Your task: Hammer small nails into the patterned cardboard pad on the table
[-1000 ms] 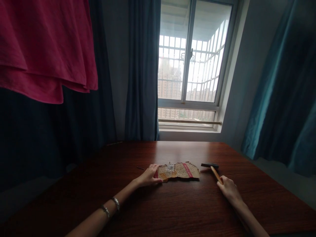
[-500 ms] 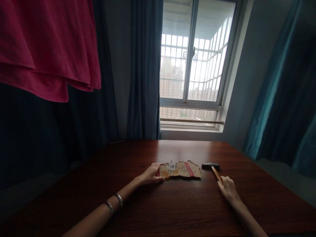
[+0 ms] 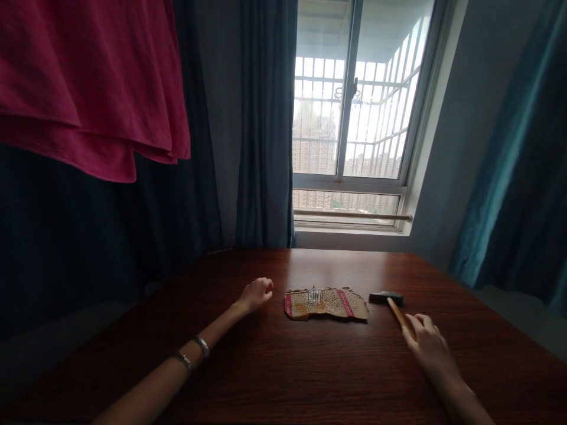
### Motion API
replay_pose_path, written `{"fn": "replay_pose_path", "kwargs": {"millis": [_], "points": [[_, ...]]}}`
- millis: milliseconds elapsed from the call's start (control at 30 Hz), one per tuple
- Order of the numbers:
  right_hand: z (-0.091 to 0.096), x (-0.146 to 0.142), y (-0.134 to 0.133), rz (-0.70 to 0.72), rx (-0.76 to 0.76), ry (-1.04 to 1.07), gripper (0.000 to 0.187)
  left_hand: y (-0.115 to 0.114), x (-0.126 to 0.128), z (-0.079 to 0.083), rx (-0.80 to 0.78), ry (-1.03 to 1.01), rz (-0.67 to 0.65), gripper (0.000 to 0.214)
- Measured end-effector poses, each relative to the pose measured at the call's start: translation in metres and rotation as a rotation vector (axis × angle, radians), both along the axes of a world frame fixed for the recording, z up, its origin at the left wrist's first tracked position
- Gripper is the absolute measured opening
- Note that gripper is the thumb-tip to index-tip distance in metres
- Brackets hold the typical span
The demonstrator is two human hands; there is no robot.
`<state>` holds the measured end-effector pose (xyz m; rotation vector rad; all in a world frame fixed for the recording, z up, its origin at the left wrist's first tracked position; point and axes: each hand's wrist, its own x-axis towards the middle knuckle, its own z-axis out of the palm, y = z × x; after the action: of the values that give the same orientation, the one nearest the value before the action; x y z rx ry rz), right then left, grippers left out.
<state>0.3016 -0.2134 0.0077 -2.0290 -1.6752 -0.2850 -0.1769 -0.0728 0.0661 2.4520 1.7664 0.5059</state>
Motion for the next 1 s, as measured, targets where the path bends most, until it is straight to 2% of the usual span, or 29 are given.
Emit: {"fn": "replay_pose_path", "kwargs": {"millis": [167, 300, 533, 833, 1000], "points": [[0.022, -0.027, -0.023, 0.242, 0.006, 0.273, 0.033, 0.004, -0.022, 0.001, 0.004, 0.271, -0.212, 0.018], [0.031, -0.05, -0.038, 0.35, 0.002, 0.412, 0.026, 0.003, -0.022, -0.007, 0.004, 0.365, -0.252, 0.024], [0.032, -0.069, -0.049, 0.424, -0.025, 0.478, 0.024, 0.006, -0.019, -0.012, 0.038, 0.401, -0.278, 0.025], [0.044, -0.087, -0.055, 0.477, -0.076, 0.543, 0.021, 0.014, -0.013, -0.016, 0.043, 0.432, -0.299, 0.031], [0.041, -0.095, -0.055, 0.497, -0.108, 0.59, 0.022, 0.018, -0.014, -0.02, 0.089, 0.482, -0.332, 0.03]]}}
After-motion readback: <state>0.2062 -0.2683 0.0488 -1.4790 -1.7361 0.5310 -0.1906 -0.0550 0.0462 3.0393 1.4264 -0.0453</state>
